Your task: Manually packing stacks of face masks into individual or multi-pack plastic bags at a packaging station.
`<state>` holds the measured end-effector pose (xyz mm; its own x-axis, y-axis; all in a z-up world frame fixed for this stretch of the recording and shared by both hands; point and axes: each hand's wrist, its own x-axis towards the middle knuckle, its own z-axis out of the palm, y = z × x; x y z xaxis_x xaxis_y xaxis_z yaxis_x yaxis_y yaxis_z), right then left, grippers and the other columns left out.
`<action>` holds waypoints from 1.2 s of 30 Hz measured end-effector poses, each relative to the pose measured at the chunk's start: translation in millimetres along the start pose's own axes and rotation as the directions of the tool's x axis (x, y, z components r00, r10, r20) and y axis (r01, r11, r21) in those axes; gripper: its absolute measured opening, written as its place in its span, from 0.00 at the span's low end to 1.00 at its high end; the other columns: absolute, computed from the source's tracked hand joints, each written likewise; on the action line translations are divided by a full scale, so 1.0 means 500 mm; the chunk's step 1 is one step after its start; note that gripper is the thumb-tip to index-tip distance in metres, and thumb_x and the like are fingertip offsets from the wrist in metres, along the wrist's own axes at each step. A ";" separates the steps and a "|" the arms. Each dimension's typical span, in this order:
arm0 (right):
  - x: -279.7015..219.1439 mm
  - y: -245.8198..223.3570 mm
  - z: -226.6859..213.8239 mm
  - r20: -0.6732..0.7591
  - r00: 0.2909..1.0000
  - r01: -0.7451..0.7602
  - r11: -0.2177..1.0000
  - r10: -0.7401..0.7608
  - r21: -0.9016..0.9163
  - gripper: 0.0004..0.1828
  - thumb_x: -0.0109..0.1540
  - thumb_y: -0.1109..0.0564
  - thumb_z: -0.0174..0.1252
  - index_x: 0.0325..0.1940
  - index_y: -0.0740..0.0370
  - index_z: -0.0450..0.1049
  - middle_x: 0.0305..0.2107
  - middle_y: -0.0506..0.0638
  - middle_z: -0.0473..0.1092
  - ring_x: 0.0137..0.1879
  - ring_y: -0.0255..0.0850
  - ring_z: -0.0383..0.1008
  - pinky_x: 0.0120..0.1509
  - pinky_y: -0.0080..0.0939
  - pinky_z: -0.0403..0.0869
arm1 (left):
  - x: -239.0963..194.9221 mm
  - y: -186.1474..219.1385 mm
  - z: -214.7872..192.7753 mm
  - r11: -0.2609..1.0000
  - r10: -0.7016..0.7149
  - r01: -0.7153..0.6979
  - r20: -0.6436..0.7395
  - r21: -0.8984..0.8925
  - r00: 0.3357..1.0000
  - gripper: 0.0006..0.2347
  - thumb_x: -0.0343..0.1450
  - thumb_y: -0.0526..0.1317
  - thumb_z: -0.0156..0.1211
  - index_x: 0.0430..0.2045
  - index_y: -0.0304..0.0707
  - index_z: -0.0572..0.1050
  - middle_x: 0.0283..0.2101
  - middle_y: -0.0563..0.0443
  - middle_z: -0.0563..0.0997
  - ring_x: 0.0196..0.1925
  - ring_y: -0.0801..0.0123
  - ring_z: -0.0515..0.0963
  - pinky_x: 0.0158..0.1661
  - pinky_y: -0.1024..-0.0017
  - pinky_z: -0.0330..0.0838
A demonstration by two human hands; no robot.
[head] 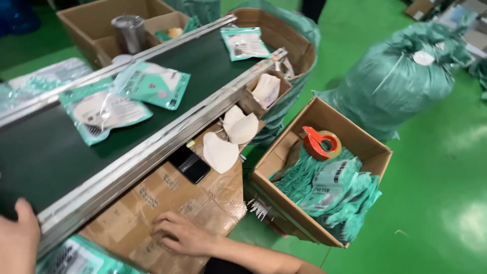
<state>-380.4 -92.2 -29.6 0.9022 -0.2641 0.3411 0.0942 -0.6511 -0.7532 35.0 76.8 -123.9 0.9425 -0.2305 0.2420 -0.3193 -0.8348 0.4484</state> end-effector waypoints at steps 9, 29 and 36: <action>-0.032 0.041 0.050 -0.105 0.991 0.083 0.995 -0.088 -0.051 0.16 0.60 0.65 0.59 0.53 0.62 0.70 0.53 0.55 0.68 0.63 0.53 0.69 0.68 0.51 0.68 | -0.127 0.247 -0.268 0.913 0.400 -0.407 -0.267 0.031 0.877 0.19 0.76 0.37 0.60 0.60 0.25 0.72 0.67 0.30 0.73 0.66 0.39 0.74 0.62 0.53 0.68; -0.005 0.027 0.044 -0.066 0.997 0.051 0.995 -0.045 0.086 0.14 0.58 0.68 0.60 0.48 0.64 0.74 0.49 0.57 0.73 0.58 0.54 0.73 0.62 0.48 0.71 | -0.128 0.260 -0.252 0.951 0.224 -0.281 -0.339 -0.127 0.914 0.20 0.72 0.35 0.59 0.60 0.29 0.72 0.62 0.33 0.75 0.63 0.42 0.74 0.62 0.54 0.67; -0.003 0.037 0.035 -0.079 0.997 0.021 0.994 -0.012 0.108 0.14 0.57 0.67 0.62 0.47 0.64 0.75 0.48 0.57 0.73 0.58 0.54 0.73 0.61 0.47 0.71 | -0.127 0.297 -0.267 0.959 0.175 -0.233 -0.311 -0.160 0.934 0.17 0.72 0.36 0.59 0.56 0.32 0.75 0.62 0.40 0.77 0.62 0.48 0.75 0.59 0.58 0.70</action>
<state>-372.6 -91.6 -53.9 0.8649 -0.3113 0.3937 0.1578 -0.5761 -0.8020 -85.5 34.3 42.4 0.7937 -0.2064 0.5722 -0.5420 -0.6668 0.5114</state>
